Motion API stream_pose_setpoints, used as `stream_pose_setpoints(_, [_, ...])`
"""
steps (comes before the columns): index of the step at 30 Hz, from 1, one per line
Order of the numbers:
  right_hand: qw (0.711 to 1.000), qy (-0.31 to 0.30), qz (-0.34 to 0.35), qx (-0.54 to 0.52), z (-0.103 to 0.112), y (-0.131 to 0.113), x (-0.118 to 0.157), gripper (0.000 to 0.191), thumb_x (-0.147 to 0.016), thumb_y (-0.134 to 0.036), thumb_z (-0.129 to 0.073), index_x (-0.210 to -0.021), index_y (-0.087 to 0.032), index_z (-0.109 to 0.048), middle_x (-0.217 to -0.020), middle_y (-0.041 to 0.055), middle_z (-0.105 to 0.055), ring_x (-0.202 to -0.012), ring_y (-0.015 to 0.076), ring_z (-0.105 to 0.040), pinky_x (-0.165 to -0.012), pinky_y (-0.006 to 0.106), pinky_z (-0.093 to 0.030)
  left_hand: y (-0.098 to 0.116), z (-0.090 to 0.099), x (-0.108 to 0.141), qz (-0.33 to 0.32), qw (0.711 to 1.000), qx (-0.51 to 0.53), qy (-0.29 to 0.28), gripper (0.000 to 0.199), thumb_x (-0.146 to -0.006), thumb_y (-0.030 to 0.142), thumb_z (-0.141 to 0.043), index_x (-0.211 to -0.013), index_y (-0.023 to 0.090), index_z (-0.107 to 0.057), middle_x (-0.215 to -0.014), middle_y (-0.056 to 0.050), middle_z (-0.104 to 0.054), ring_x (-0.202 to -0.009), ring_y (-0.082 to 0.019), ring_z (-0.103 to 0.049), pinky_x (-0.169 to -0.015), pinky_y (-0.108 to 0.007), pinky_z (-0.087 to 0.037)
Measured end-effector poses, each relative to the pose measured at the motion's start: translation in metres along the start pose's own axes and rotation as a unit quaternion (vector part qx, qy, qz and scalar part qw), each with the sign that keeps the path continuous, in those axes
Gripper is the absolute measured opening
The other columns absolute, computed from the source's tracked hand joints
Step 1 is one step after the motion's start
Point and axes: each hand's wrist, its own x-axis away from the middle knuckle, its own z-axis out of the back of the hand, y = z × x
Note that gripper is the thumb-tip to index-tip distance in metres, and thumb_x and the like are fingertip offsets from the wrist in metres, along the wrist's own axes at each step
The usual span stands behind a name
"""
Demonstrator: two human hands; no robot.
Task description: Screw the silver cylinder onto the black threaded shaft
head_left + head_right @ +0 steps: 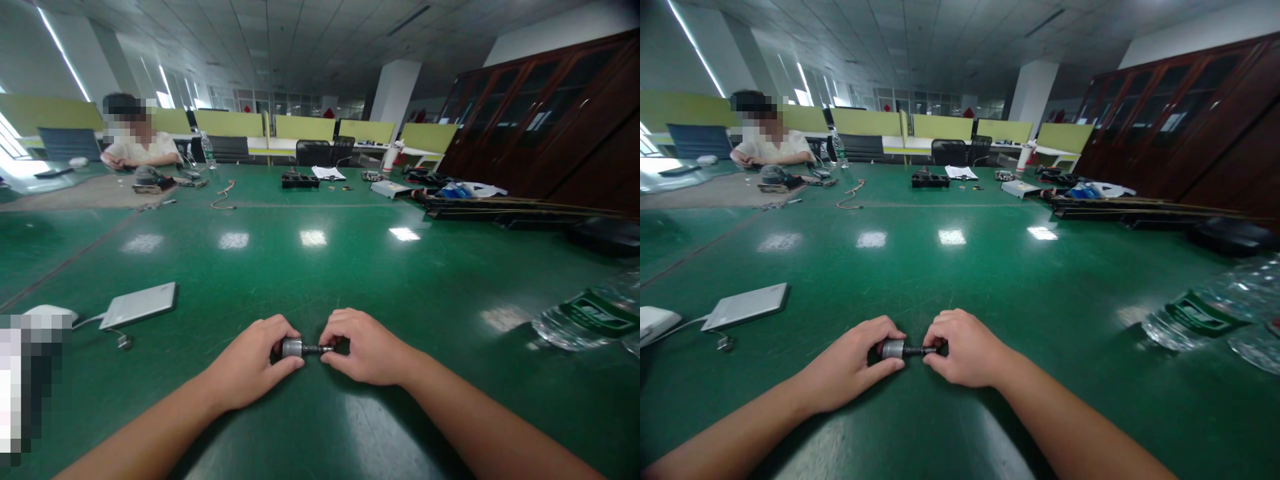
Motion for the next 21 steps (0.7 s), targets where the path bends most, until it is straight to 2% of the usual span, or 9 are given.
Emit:
stream_pose_setpoints(3, [0.997, -0.054, -0.043, -0.016, 0.011, 0.009, 0.004, 0.004, -0.071, -0.017, -0.071, -0.075, -0.017, -0.071, -0.070, 0.0003, -0.064, -0.067, 0.0139, -0.058, -0.063, 0.025, -0.042, -0.001, -0.001, 0.001, -0.001, 1.000, 0.006, -0.002, 0.019, -0.089, 0.032, -0.066, -0.104, 0.021, -0.063, -0.092, -0.002, -0.062, -0.083, -0.020, -0.058, -0.075, -0.032, -0.043])
stream_pose_setpoints(5, [0.995, -0.060, -0.074, -0.025, 0.017, 0.015, 0.006, 0.005, -0.072, -0.018, -0.070, -0.076, -0.017, -0.072, -0.071, 0.0011, -0.065, -0.067, 0.0138, -0.059, -0.062, 0.025, -0.043, -0.001, 0.000, 0.002, -0.003, 1.000, 0.010, -0.004, 0.019, -0.089, 0.032, -0.066, -0.104, 0.020, -0.063, -0.092, -0.002, -0.062, -0.083, -0.020, -0.057, -0.075, -0.032, -0.043])
stream_pose_setpoints(9, [0.996, -0.052, -0.065, -0.041, 0.019, 0.018, 0.004, 0.006, -0.071, -0.018, -0.071, -0.077, -0.016, -0.072, -0.073, 0.0015, -0.066, -0.068, 0.0140, -0.060, -0.063, 0.025, -0.044, -0.001, 0.002, 0.002, 0.002, 1.000, 0.012, -0.005, 0.018, -0.088, 0.031, -0.066, -0.103, 0.020, -0.063, -0.092, -0.002, -0.061, -0.082, -0.020, -0.057, -0.075, -0.032, -0.042])
stream_pose_setpoints(16, [0.998, -0.009, -0.036, -0.060, 0.001, 0.011, -0.011, 0.007, -0.073, -0.020, -0.077, -0.080, -0.019, -0.075, -0.072, 0.0001, -0.068, -0.071, 0.0145, -0.060, -0.069, 0.027, -0.043, -0.006, 0.005, -0.006, 0.014, 1.000, 0.023, -0.004, 0.019, -0.087, 0.029, -0.068, -0.103, 0.021, -0.062, -0.092, -0.002, -0.062, -0.082, -0.020, -0.057, -0.075, -0.032, -0.042])
stream_pose_setpoints(18, [0.996, 0.025, -0.045, -0.077, -0.007, 0.008, -0.014, 0.016, -0.072, -0.018, -0.079, -0.087, -0.020, -0.074, -0.075, -0.0002, -0.069, -0.074, 0.0146, -0.061, -0.070, 0.027, -0.043, -0.009, 0.005, -0.008, 0.016, 1.000, 0.026, -0.002, 0.020, -0.085, 0.027, -0.069, -0.103, 0.021, -0.062, -0.092, -0.002, -0.061, -0.082, -0.020, -0.057, -0.075, -0.032, -0.042])
stream_pose_setpoints(21, [0.994, 0.034, -0.046, -0.098, -0.016, 0.007, -0.017, 0.021, -0.070, -0.011, -0.078, -0.089, -0.021, -0.072, -0.078, -0.0009, -0.069, -0.075, 0.0142, -0.062, -0.072, 0.027, -0.043, -0.012, 0.004, -0.009, 0.012, 0.999, 0.033, 0.004, 0.023, -0.082, 0.023, -0.072, -0.104, 0.021, -0.063, -0.092, -0.002, -0.060, -0.082, -0.020, -0.057, -0.074, -0.031, -0.042])
